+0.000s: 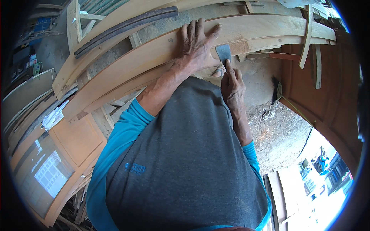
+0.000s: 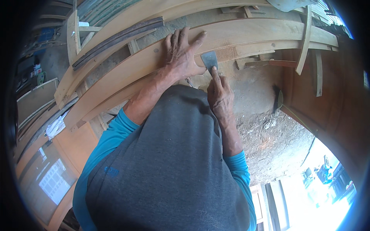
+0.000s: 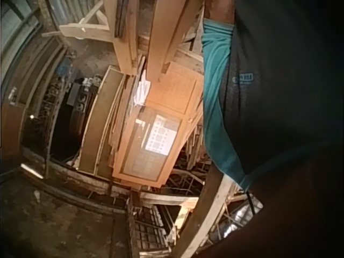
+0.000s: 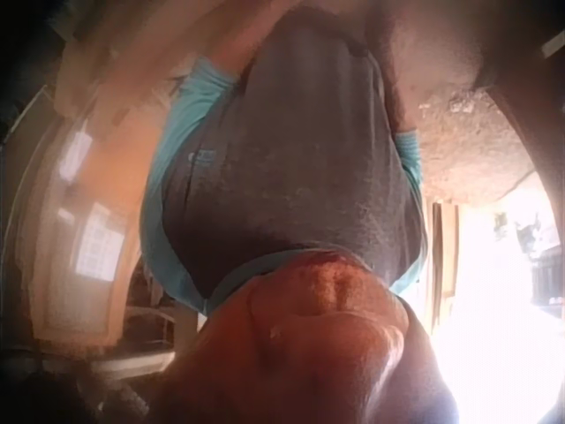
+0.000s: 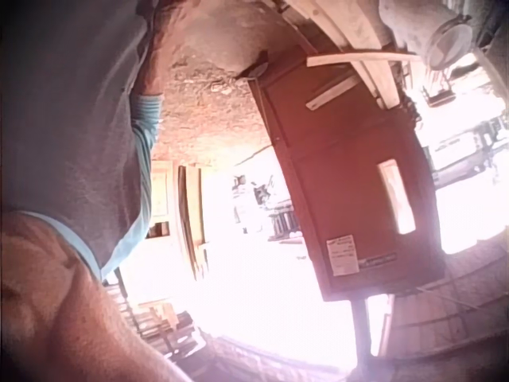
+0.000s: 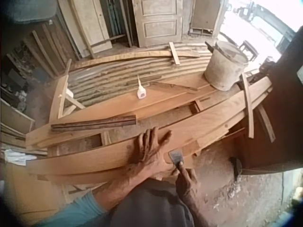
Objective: The person uses a scraper tool to smooth a carved section on a long wooden plank, holding the tool with both hands and applying pressure against the wood.
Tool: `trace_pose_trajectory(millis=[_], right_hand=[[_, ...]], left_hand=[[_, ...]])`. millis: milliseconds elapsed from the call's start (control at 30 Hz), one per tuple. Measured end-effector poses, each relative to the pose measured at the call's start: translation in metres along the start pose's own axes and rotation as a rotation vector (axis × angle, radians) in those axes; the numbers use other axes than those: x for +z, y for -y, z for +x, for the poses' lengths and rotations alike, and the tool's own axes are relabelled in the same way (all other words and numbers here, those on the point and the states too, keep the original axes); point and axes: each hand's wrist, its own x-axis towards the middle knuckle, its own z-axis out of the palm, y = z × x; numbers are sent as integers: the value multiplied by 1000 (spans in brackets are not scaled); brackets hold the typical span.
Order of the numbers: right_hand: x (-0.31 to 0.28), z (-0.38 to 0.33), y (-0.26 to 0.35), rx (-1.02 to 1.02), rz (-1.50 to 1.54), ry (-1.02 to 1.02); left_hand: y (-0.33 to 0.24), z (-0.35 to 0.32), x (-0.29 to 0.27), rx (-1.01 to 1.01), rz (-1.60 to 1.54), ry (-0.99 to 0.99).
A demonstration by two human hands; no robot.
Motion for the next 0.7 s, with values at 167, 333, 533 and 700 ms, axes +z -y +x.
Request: trace_pose_trajectory(millis=[167,333,533,700], right_hand=[[-4,3,3,-5,35,47],[-9,5,4,2,26,16],[-14,6,2,17,56,55],[-29,32,-12,142,159,-84]], left_hand=[[0,0,-1,-10,-13,-2],[0,-1,0,-7,0,1],[1,0,1,4,8,-19],[1,0,1,-8,19,3]])
